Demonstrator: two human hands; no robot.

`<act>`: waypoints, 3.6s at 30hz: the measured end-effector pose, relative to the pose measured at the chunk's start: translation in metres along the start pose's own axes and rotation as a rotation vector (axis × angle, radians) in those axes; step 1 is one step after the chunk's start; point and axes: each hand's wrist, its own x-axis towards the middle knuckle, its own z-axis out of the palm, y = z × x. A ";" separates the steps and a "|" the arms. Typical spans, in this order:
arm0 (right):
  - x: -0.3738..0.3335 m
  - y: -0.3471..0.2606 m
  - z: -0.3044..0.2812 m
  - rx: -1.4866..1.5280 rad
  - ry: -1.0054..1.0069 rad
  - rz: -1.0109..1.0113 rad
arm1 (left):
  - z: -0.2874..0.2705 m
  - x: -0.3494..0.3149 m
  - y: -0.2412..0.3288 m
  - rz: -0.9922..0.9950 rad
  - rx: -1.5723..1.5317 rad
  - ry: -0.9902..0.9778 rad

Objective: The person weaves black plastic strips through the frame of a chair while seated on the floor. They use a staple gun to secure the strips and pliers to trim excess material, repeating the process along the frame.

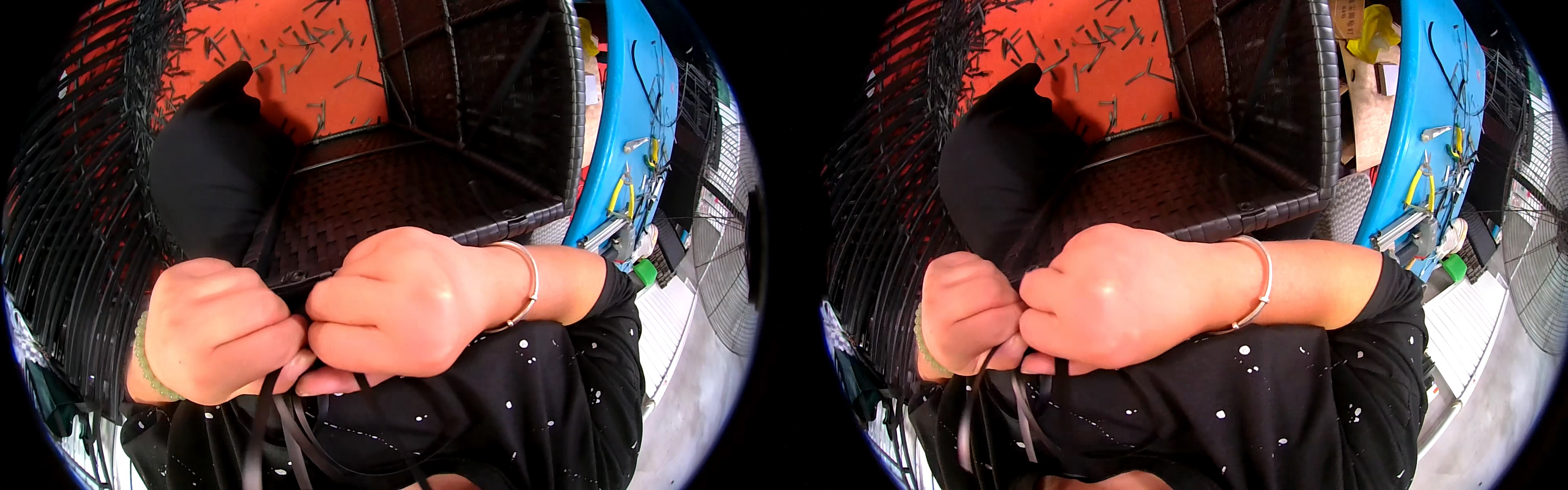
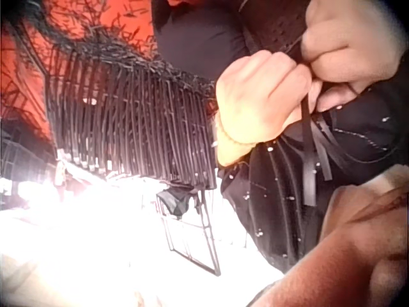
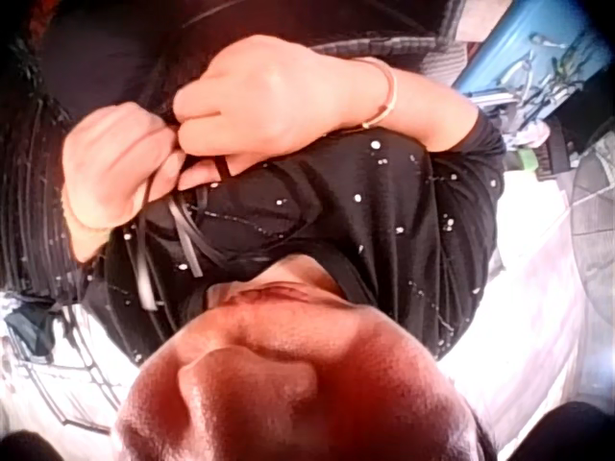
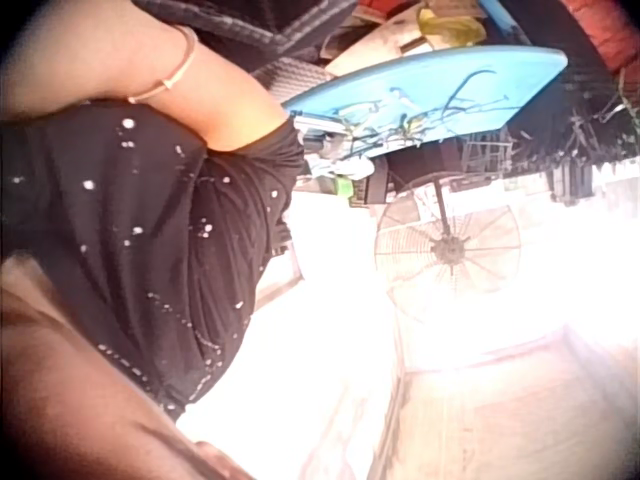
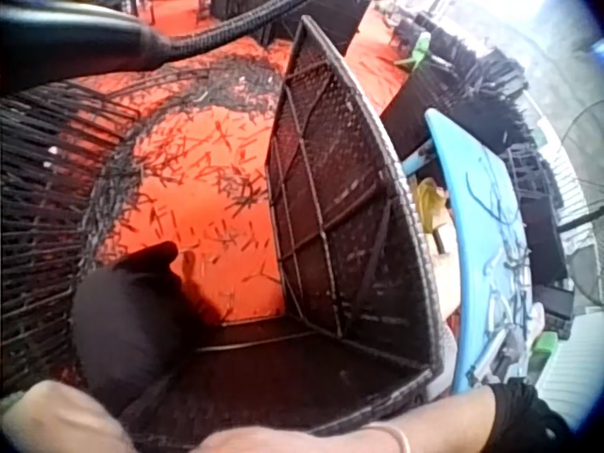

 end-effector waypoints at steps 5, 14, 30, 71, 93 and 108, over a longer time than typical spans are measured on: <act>0.002 -0.001 -0.006 0.043 -0.051 0.029 | 0.007 -0.006 0.000 0.011 -0.017 0.119; 0.003 0.001 -0.001 0.017 -0.055 0.026 | 0.002 -0.019 0.006 0.032 -0.176 0.147; 0.005 0.006 0.001 -0.034 0.206 0.123 | 0.028 -0.025 -0.009 -0.178 -0.322 0.405; 0.015 -0.031 -0.008 -0.311 0.274 0.360 | 0.071 -0.073 0.011 0.156 0.121 0.412; 0.011 -0.020 0.004 0.190 0.234 0.688 | 0.071 -0.074 0.011 0.151 0.108 0.405; 0.010 -0.015 -0.002 0.255 0.298 0.611 | 0.070 -0.073 0.020 0.092 0.166 0.358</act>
